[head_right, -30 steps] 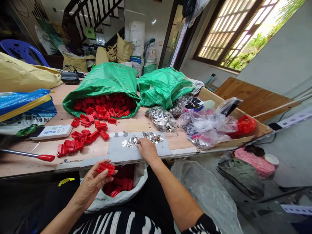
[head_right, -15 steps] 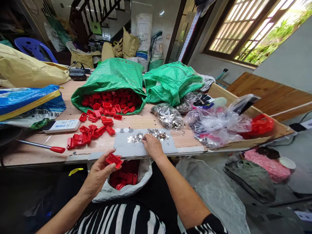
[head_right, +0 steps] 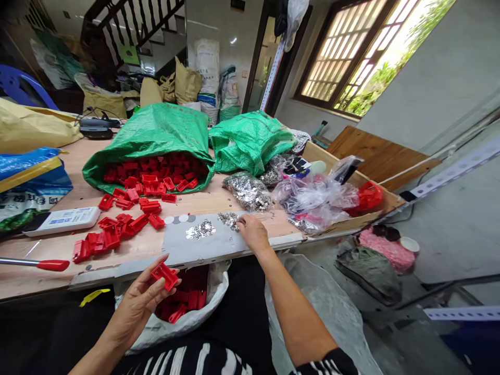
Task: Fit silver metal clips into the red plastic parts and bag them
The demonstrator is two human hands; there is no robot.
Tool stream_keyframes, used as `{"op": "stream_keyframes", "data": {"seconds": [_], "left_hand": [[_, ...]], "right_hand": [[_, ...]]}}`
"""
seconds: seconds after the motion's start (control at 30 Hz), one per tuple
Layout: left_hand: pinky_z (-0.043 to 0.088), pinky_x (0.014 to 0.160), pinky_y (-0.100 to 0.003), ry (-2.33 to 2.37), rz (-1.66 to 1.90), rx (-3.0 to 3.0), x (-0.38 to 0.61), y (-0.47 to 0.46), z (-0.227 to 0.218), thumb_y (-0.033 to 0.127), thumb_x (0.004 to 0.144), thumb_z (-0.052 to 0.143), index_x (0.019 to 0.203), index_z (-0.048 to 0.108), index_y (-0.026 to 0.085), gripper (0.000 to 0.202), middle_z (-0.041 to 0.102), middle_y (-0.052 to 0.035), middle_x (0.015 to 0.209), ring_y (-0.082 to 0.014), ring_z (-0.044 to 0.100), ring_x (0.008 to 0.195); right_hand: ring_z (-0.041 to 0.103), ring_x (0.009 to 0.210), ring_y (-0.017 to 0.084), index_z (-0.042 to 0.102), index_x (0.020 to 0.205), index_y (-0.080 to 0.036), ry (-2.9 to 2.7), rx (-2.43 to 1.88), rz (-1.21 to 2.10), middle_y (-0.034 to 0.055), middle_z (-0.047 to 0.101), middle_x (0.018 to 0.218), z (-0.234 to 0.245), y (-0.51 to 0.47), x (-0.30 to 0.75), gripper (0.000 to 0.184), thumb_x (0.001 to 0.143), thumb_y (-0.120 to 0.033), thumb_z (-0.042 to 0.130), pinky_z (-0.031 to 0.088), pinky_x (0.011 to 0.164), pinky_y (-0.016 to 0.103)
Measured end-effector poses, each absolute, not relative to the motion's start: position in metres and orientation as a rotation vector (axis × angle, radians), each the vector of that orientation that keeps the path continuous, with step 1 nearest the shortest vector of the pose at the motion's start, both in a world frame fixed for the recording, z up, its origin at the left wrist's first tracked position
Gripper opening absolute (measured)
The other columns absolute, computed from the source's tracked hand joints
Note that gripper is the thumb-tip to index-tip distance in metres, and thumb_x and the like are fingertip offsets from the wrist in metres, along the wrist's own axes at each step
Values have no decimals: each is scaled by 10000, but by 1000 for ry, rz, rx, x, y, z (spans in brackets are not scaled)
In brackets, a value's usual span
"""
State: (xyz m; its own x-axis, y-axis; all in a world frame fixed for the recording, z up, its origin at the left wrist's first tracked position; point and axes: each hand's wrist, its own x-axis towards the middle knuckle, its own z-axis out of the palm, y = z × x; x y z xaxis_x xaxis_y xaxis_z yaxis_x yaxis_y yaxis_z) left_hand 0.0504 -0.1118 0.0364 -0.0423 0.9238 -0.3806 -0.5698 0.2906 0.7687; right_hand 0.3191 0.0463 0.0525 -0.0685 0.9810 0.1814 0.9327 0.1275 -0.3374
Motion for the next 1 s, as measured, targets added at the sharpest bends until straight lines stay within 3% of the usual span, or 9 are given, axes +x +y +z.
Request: {"op": "stream_keyframes", "data": {"seconds": [0.2, 0.43, 0.7, 0.87, 1.0], "left_hand": [[557, 726, -276, 1054, 1266, 464, 54, -111, 36, 363, 654, 787, 1292, 553, 231, 693, 725, -74, 975, -217, 699, 847], [566, 761, -279, 1070, 1233, 453, 45, -110, 35, 362, 641, 804, 1281, 550, 238, 700, 726, -53, 977, -218, 700, 881], [574, 748, -289, 1069, 1269, 544, 49, -104, 28, 304, 647, 807, 1098, 581, 204, 514, 733, -66, 1005, -192, 700, 847], [546, 826, -283, 1121, 1333, 743, 51, -96, 25, 262, 620, 819, 1041, 585, 211, 484, 730, -65, 1070, -193, 694, 907], [513, 882, -305, 1225, 1395, 961, 55, -91, 29, 285, 680, 772, 1067, 619, 215, 423, 715, -62, 1103, -214, 676, 961]], "right_hand": [[599, 855, 172, 660, 925, -229, -2157, -1895, 138, 43, 650, 976, 50, 47, 298, 119, 878, -265, 557, 400, 698, 257], [599, 829, 181, 637, 877, -230, -2220, -1907, 111, 43, 639, 943, 53, 47, 286, 71, 859, -247, 571, 396, 665, 263], [616, 848, 186, 618, 961, -233, -2151, -1856, 175, 43, 673, 937, 59, 28, 296, 134, 881, -215, 512, 407, 689, 260], [618, 814, 143, 602, 915, -217, -2038, -1525, 497, -2, 680, 874, 64, 19, 294, 84, 859, -232, 542, 434, 734, 234], [592, 732, 141, 617, 860, -199, -1927, -1318, 761, -1, 664, 806, 71, -1, 275, 99, 844, -290, 580, 433, 676, 238]]}}
